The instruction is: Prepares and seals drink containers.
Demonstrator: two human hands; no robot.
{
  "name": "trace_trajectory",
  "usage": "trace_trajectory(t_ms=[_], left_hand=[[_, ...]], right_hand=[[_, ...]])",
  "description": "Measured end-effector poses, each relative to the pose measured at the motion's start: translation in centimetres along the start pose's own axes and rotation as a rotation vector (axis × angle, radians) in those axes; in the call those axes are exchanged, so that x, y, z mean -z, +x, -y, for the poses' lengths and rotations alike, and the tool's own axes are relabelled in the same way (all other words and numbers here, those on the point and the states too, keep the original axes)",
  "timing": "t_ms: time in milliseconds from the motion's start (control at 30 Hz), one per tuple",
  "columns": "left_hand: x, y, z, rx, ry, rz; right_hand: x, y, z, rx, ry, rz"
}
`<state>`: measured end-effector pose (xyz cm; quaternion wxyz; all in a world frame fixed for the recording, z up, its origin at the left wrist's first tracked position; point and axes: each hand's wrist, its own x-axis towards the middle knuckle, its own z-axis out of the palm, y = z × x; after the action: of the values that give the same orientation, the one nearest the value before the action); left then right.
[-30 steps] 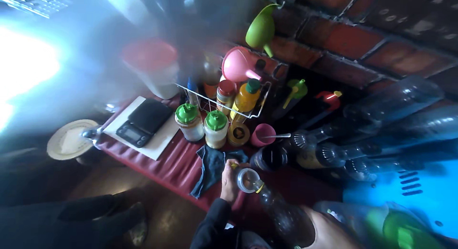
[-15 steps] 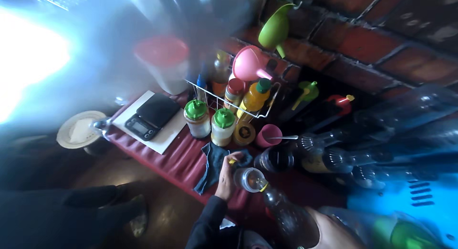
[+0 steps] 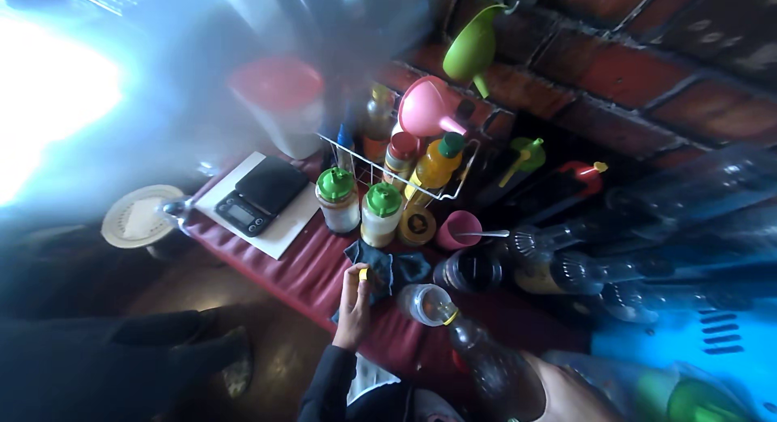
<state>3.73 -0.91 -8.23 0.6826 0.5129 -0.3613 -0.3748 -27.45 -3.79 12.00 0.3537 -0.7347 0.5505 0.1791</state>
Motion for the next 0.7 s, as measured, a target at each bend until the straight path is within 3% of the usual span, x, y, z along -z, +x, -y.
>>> trace_trajectory(t_ms=[267,700], left_hand=[[0.6,-0.5,-2.2,0.0,-0.031,-0.091],[0.2,-0.9,-2.6,-0.024,-0.071,-0.072]], right_hand=[[0.0,-0.1,0.0,-0.005,0.007,0.005],[-0.1,-0.2,-0.1,0.008,0.029,-0.008]])
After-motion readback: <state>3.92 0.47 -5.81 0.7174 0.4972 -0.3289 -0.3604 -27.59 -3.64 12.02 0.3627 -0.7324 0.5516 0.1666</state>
